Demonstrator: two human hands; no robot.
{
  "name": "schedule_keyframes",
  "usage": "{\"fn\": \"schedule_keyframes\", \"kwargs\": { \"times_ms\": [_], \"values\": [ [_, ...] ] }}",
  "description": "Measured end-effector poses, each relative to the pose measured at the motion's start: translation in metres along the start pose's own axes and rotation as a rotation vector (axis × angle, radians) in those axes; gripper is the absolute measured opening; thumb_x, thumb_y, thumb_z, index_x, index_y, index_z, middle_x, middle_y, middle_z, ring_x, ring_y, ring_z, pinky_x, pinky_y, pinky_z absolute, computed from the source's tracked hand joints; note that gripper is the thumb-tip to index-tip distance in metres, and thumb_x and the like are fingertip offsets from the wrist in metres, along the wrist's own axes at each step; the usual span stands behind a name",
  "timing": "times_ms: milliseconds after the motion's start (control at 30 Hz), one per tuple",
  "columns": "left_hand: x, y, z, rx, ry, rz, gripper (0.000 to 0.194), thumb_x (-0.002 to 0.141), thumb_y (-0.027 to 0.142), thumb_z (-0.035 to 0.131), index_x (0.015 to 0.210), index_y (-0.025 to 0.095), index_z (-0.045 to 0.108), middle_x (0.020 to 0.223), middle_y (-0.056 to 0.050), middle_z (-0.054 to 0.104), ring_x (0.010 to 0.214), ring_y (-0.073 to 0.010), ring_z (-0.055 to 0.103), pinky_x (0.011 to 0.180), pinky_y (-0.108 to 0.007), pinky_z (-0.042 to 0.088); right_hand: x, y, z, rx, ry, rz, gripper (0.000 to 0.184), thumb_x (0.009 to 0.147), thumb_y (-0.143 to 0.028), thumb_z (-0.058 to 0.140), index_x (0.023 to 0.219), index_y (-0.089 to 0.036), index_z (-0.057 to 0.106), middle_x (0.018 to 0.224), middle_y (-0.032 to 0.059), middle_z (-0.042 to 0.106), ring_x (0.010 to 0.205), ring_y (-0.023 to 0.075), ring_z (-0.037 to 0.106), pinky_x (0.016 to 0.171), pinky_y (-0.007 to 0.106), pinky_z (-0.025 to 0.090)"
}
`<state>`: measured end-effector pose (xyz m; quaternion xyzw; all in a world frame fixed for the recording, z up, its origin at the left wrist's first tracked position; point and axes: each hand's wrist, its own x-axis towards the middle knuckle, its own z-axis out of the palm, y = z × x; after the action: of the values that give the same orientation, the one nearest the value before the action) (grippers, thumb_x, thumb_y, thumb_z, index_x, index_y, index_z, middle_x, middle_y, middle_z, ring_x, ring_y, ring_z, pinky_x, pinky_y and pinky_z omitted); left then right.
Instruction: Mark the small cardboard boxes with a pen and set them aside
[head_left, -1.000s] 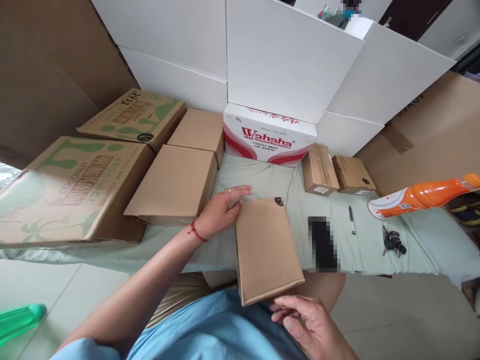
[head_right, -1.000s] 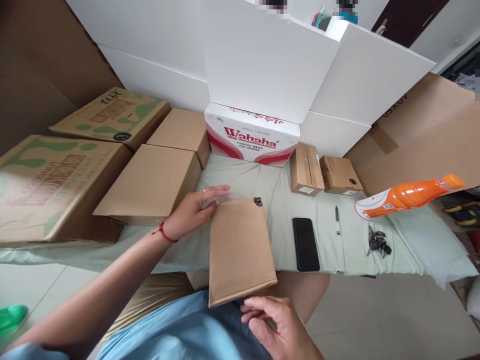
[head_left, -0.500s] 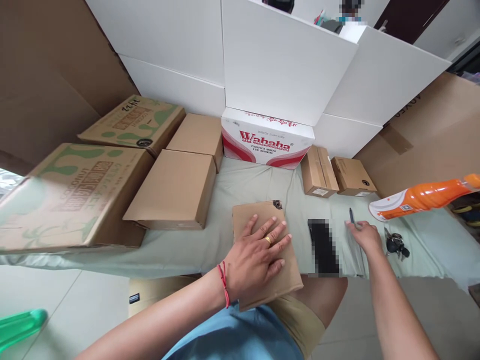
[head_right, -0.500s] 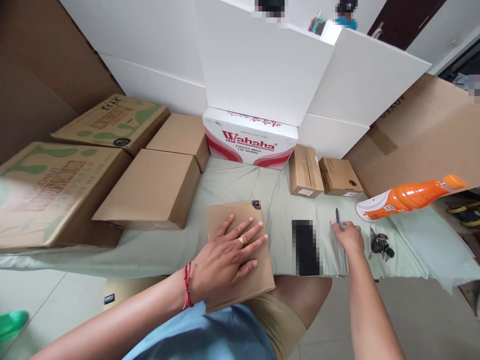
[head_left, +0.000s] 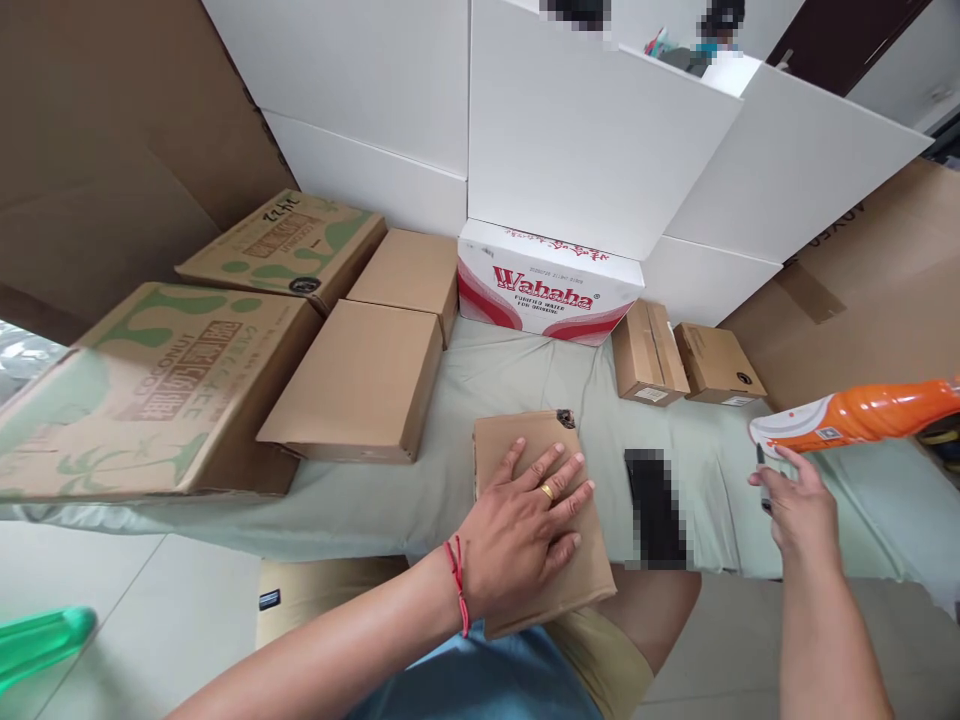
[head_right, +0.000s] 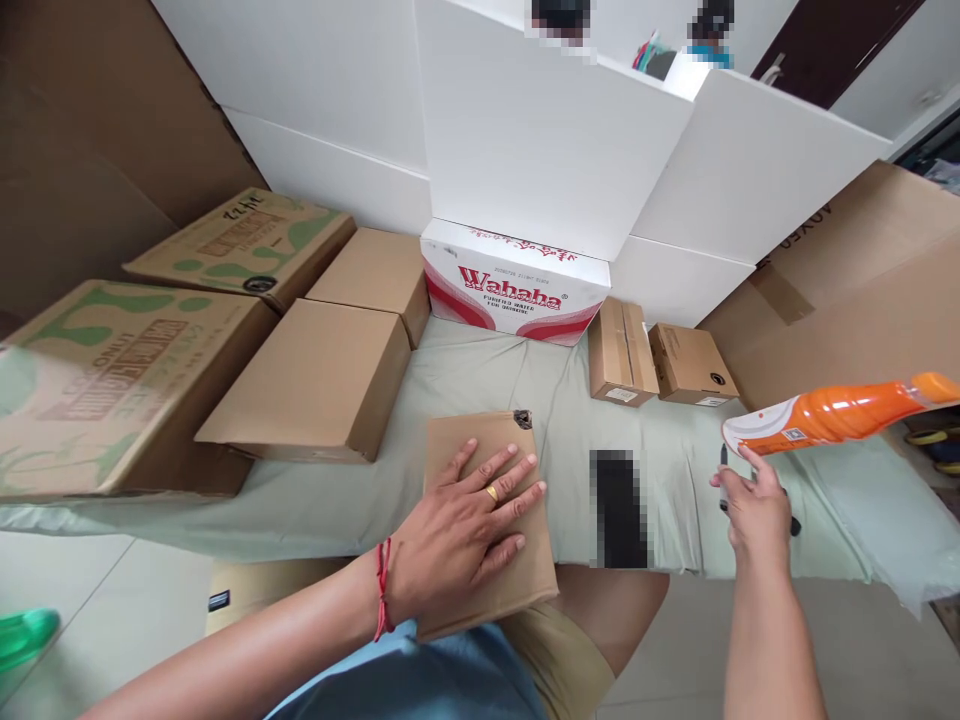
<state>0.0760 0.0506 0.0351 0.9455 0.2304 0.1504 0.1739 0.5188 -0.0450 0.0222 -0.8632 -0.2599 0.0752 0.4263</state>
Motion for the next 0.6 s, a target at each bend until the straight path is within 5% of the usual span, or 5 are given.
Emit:
{"fn": "schedule_keyframes", "kwargs": {
  "times_ms": [100, 200, 400, 600],
  "values": [
    [-0.001, 0.001, 0.002, 0.003, 0.010, -0.023, 0.057, 0.110, 0.047, 0.050, 0.162, 0.024, 0.052, 0.175, -0.014, 0.042, 0.164, -0.0356, 0.037, 0.136, -0.063, 0.013, -0.033, -0.031, -0.016, 0.764, -0.079, 0.076, 0.040, 0.064, -0.038, 0.079, 0.099, -0.020, 0.073, 0.065, -0.0038, 0.055, 0.046, 0.0061, 0.030, 0.041, 0.019, 0.020],
    [-0.002, 0.004, 0.008, 0.054, 0.077, -0.144, 0.070, 0.105, 0.049, 0.059, 0.162, 0.011, 0.049, 0.177, -0.028, 0.030, 0.167, -0.0452, 0.027, 0.131, -0.063, 0.027, -0.062, -0.069, -0.011, 1.129, -0.089, 0.016, 0.036, 0.063, -0.026, 0.080, 0.098, -0.018, 0.074, 0.072, -0.0047, 0.051, 0.049, 0.0043, 0.030, 0.036, 0.017, 0.023],
    [0.004, 0.011, 0.006, 0.165, 0.031, -0.206, 0.078, 0.104, 0.056, 0.059, 0.161, 0.005, 0.048, 0.170, -0.035, 0.037, 0.161, -0.0518, 0.035, 0.126, -0.065, 0.037, -0.120, -0.133, 0.050, 1.083, -0.267, 0.133, 0.031, 0.077, -0.040, 0.091, 0.083, -0.018, 0.071, 0.050, -0.0127, 0.037, 0.040, 0.0030, 0.027, 0.040, 0.016, 0.031],
    [0.017, 0.000, -0.013, 0.154, 0.044, -0.206, 0.046, 0.109, 0.053, 0.052, 0.137, 0.022, 0.072, 0.143, -0.022, 0.067, 0.140, -0.0404, 0.060, 0.112, -0.059, 0.051, -0.163, -0.184, 0.115, 0.927, -0.298, 0.005, 0.033, 0.082, -0.049, 0.081, 0.084, -0.017, 0.077, 0.054, -0.0037, 0.059, 0.043, 0.0061, 0.040, 0.043, 0.022, 0.025]
  ]
}}
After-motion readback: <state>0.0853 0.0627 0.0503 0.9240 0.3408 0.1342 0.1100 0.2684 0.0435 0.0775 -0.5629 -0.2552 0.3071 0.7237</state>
